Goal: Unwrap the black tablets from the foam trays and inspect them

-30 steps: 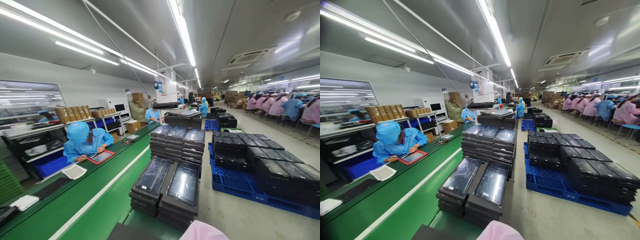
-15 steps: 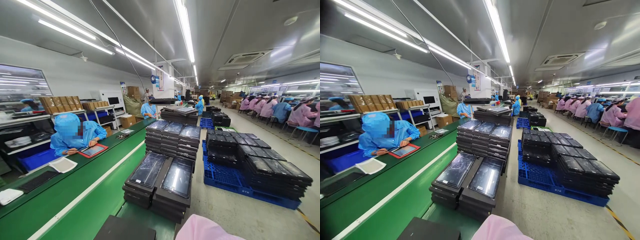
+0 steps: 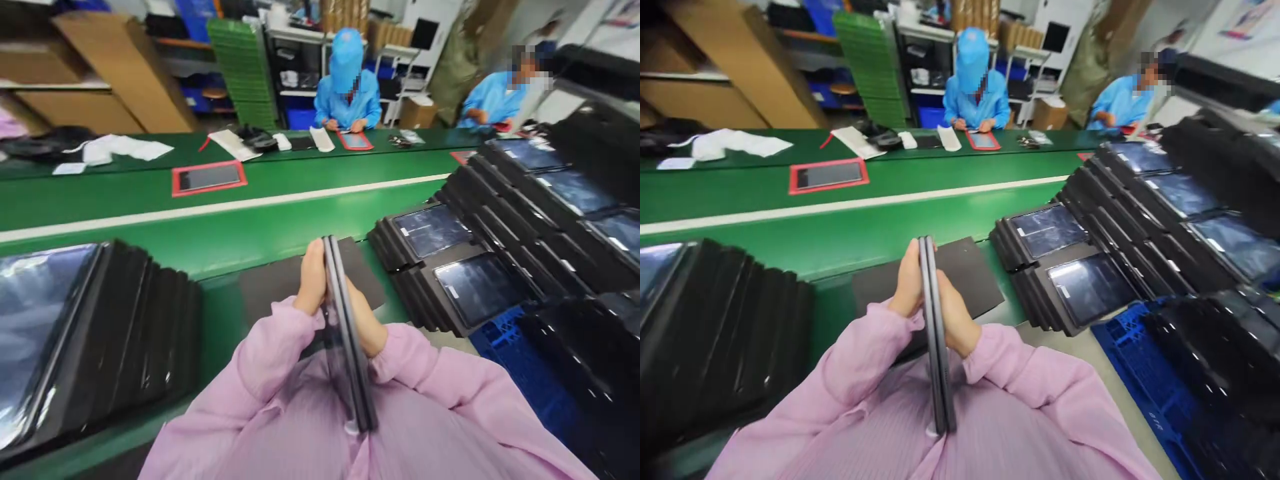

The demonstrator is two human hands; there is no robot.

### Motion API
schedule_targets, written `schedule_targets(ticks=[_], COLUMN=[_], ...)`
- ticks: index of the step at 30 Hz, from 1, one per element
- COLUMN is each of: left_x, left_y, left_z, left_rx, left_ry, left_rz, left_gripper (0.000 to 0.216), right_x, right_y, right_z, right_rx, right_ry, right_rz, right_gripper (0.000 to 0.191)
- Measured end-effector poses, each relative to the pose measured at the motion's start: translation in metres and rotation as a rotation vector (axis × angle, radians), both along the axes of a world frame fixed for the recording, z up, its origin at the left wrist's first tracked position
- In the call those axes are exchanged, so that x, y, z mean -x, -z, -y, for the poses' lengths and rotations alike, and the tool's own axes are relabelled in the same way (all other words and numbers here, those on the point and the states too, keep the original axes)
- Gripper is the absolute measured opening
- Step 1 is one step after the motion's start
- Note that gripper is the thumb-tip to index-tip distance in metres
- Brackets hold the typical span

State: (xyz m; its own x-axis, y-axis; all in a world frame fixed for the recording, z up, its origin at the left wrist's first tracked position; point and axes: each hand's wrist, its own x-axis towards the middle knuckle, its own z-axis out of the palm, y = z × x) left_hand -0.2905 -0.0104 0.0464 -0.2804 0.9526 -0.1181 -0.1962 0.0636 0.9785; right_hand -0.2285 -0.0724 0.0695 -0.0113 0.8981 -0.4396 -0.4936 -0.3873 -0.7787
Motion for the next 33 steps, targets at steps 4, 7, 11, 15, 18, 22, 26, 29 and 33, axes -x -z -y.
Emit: schedule_targets(ticks=[4, 7, 11, 15, 18, 22, 26, 29, 33], left_x=[0.0, 0.003, 0.007, 0.009, 0.009, 0.009, 0.01, 0.011, 0.014], left_y=[-0.002, -0.002, -0.002, -0.002, -0.001, 0.002, 0.001, -0.001, -0.001], left_z=[0.005, 0.008, 0.008, 0.009, 0.008, 0.008, 0.009, 0.01, 0.012], left_rx=[-0.018, -0.033, -0.04, -0.071, -0.107, -0.121, -0.167, -0.177, -0.158], left_ry=[-0.013, -0.011, -0.034, -0.043, -0.036, -0.014, 0.006, 0.036, 0.042], left_rz=[0.04, 0.069, 0.054, 0.034, 0.033, 0.037, 0.046, 0.03, 0.043], left_gripper=[0.037, 0.037, 0.038, 0.036, 0.035, 0.036, 0.041, 0.045, 0.048], right_x=[-0.004, -0.002, 0.0, 0.0, 0.0, -0.001, -0.004, -0.007, -0.017], right_y=[-0.004, -0.007, -0.012, -0.019, -0.023, -0.021, -0.014, -0.009, -0.005], right_z=[-0.001, 0.0, 0.001, -0.001, -0.002, -0.003, -0.003, -0.002, 0.006], right_rx=[0.08, 0.093, 0.106, 0.097, 0.058, -0.023, -0.108, -0.122, -0.242], right_ry=[-0.064, -0.032, -0.062, -0.1, -0.125, -0.142, -0.155, -0.144, -0.163], right_rz=[-0.035, 0.006, 0.094, 0.188, 0.221, 0.25, 0.301, 0.331, 0.315], right_gripper=[0.03, 0.026, 0.017, 0.014, 0.01, 0.015, 0.016, 0.019, 0.033])
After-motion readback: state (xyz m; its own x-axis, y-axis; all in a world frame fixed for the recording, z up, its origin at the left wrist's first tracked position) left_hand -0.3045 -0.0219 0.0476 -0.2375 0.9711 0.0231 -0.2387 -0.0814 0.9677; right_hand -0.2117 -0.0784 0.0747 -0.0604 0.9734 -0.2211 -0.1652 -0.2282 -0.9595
